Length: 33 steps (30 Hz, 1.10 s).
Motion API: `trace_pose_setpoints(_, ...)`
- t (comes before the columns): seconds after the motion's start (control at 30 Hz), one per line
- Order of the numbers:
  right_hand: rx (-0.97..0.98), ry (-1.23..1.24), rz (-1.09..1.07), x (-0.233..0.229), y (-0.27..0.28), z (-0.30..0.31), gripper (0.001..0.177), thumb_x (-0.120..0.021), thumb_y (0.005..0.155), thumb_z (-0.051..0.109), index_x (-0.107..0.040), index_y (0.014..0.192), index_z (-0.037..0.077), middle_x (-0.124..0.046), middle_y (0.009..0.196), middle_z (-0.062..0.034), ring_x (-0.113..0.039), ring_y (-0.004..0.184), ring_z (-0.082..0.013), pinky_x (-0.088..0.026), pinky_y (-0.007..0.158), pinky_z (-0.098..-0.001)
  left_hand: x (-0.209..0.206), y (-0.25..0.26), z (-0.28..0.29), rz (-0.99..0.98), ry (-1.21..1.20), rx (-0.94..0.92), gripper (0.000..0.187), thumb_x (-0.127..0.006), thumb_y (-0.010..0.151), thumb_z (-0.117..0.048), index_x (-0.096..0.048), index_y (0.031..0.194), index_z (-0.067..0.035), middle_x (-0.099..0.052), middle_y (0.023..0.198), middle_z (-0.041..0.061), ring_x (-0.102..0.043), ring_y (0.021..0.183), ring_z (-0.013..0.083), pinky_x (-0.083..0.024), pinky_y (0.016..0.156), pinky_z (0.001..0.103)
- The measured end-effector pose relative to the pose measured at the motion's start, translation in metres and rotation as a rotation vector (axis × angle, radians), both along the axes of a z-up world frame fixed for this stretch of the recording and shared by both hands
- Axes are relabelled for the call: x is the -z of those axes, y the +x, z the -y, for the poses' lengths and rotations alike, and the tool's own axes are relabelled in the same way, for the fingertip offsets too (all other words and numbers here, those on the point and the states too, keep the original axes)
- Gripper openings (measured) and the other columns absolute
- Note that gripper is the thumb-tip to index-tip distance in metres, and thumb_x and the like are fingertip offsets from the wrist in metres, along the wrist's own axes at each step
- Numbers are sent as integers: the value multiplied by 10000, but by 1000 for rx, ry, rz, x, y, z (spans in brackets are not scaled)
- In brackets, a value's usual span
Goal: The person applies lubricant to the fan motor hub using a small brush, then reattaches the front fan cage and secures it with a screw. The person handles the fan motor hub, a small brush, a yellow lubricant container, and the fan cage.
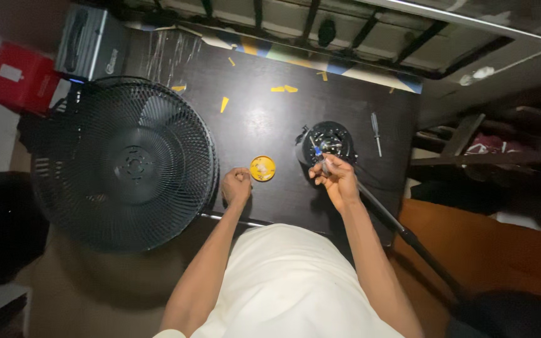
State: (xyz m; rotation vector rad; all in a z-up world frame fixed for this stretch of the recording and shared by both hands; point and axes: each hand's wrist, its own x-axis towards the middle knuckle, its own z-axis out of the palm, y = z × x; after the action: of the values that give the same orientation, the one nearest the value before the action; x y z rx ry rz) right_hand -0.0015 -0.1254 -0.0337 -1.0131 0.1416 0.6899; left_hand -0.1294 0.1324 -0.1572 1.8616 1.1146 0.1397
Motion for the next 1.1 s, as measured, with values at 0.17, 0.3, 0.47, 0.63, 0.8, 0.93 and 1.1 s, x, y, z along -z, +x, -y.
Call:
trace_pose_setpoints(0.17,-70,-59,-10,-1,-11,-20,275,-533,1037,144,-631,1202,-53,-711,910,-142,-704,853,-268,-538,680,-317,-6,-1,-5,-16,117,53,114,-738,812,-175,-800,899,-136,-750,730,100,-729,694,279,-552,702,402)
trace_pose_setpoints(0.3,-117,-90,36,1,-13,-29,279,-548,1030,130,-647,1194,-72,-714,919,-141,-701,855,-252,-544,679,-318,-12,2,-9,-79,79,106,125,-744,813,-193,-789,921,-148,-739,710,103,-728,689,290,-557,712,412)
trace_pose_setpoints(0.47,-92,-122,-14,5,-11,-31,282,-547,1018,130,-644,1201,-61,-714,917,-134,-710,844,-249,-546,671,-308,-7,4,-9,-44,209,149,129,-783,783,-206,-786,894,-142,-737,726,104,-715,730,320,-542,713,451)
trace_pose_setpoints(0.63,-82,-147,-21,5,-10,-28,281,-546,1023,132,-643,1200,-63,-711,912,-132,-714,839,-247,-549,669,-311,2,9,-11,6,264,172,122,-776,798,-205,-782,906,-148,-743,754,104,-717,728,328,-544,714,458)
trace_pose_setpoints(0.8,-64,-153,-39,3,-11,-24,280,-540,1023,130,-636,1208,-58,-715,911,-136,-716,835,-251,-546,667,-308,5,15,-13,-20,265,129,147,-771,796,-190,-781,934,-142,-739,758,122,-716,738,340,-544,702,463)
trace_pose_setpoints(0.93,-57,-161,-33,1,-11,-24,290,-539,1024,132,-645,1211,-62,-716,904,-136,-715,826,-247,-545,656,-307,2,13,-14,-36,217,105,154,-761,804,-187,-777,948,-138,-746,764,113,-726,754,329,-548,714,453)
trace_pose_setpoints(1.1,-74,-189,10,-1,-10,-26,289,-533,1026,124,-662,1203,-65,-718,891,-142,-710,805,-242,-547,644,-310,-5,9,-11,-26,246,109,159,-765,800,-180,-782,951,-133,-762,809,107,-733,771,318,-552,737,442)
